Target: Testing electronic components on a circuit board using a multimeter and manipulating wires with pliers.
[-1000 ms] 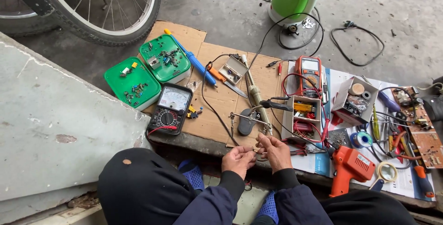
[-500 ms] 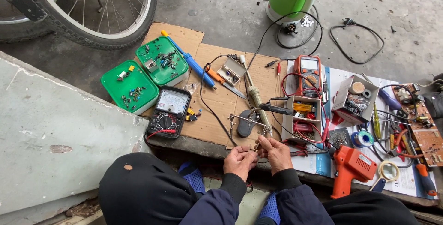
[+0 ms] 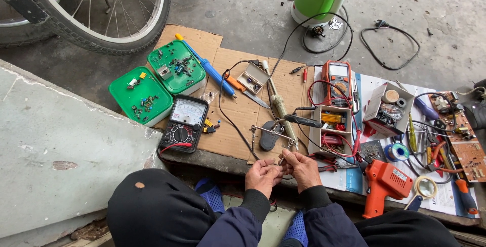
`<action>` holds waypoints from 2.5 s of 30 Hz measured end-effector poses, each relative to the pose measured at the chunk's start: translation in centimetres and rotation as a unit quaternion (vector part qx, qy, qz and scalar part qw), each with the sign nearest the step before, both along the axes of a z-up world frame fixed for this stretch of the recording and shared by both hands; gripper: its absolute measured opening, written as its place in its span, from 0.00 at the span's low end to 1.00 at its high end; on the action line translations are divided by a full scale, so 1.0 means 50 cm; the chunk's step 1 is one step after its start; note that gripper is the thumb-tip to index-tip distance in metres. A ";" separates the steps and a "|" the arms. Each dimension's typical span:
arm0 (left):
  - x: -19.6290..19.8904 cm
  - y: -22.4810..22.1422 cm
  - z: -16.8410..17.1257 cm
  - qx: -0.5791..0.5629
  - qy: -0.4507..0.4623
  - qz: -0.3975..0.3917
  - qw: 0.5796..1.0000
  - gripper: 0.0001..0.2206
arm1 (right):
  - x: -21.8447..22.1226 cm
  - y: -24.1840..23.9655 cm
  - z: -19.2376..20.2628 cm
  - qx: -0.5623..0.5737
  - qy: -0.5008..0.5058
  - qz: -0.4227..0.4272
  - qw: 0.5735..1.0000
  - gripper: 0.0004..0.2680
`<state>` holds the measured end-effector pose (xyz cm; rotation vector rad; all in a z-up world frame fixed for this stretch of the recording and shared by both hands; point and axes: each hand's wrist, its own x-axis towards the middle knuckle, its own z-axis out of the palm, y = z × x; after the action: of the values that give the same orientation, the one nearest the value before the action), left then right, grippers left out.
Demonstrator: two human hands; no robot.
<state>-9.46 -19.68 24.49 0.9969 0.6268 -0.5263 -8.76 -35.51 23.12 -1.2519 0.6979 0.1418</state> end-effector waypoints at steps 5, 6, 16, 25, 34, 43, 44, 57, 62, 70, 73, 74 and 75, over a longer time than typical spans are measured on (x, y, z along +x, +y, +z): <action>0.004 0.002 0.005 -0.005 0.014 -0.003 1.000 0.19 | 0.000 0.000 0.002 0.002 0.004 -0.002 1.000 0.10; 0.004 0.002 0.007 -0.004 0.013 -0.006 1.000 0.19 | -0.001 0.000 0.002 0.004 0.001 -0.002 1.000 0.10; 0.008 -0.004 -0.026 -0.018 0.012 -0.009 1.000 0.19 | -0.001 0.001 0.011 -0.010 0.003 0.005 1.000 0.10; 0.011 -0.007 -0.018 -0.011 0.008 0.003 1.000 0.20 | -0.001 -0.002 0.001 0.003 -0.005 0.001 1.000 0.10; 0.008 -0.007 -0.026 -0.001 0.001 0.005 1.000 0.20 | -0.001 0.009 0.017 0.003 -0.002 -0.005 1.000 0.10; 0.003 -0.006 -0.036 0.012 -0.016 -0.005 1.000 0.20 | -0.010 0.014 0.006 0.032 -0.010 -0.015 0.999 0.10; 0.003 -0.008 -0.044 0.010 -0.016 -0.009 1.000 0.20 | -0.011 0.016 0.017 0.030 -0.011 -0.019 0.999 0.10; -0.061 -0.035 -0.103 -0.005 0.046 -0.007 0.999 0.19 | -0.115 -0.019 -0.003 -0.044 0.054 -0.187 0.980 0.13; -0.105 -0.028 -0.068 -0.002 0.066 -0.086 0.994 0.15 | -0.164 -0.007 -0.028 -0.095 0.056 -0.238 0.965 0.10; -0.096 -0.014 -0.054 0.229 0.036 -0.204 0.951 0.20 | -0.167 0.047 0.034 -0.162 0.112 -0.227 0.954 0.14; -0.109 -0.033 -0.170 0.200 0.009 -0.125 0.972 0.14 | -0.168 0.038 -0.028 -0.167 0.103 -0.153 0.969 0.18; -0.101 -0.031 -0.167 0.201 0.003 -0.123 0.972 0.14 | -0.163 0.045 -0.029 -0.166 0.097 -0.152 0.969 0.18; -0.092 -0.030 -0.165 0.188 0.026 -0.107 0.976 0.15 | -0.159 0.051 -0.031 -0.175 0.125 -0.136 0.967 0.18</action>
<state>-14.08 -21.16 16.22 1.4221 0.6849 -0.6392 -16.70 -32.97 21.55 -1.4729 1.1433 -0.0541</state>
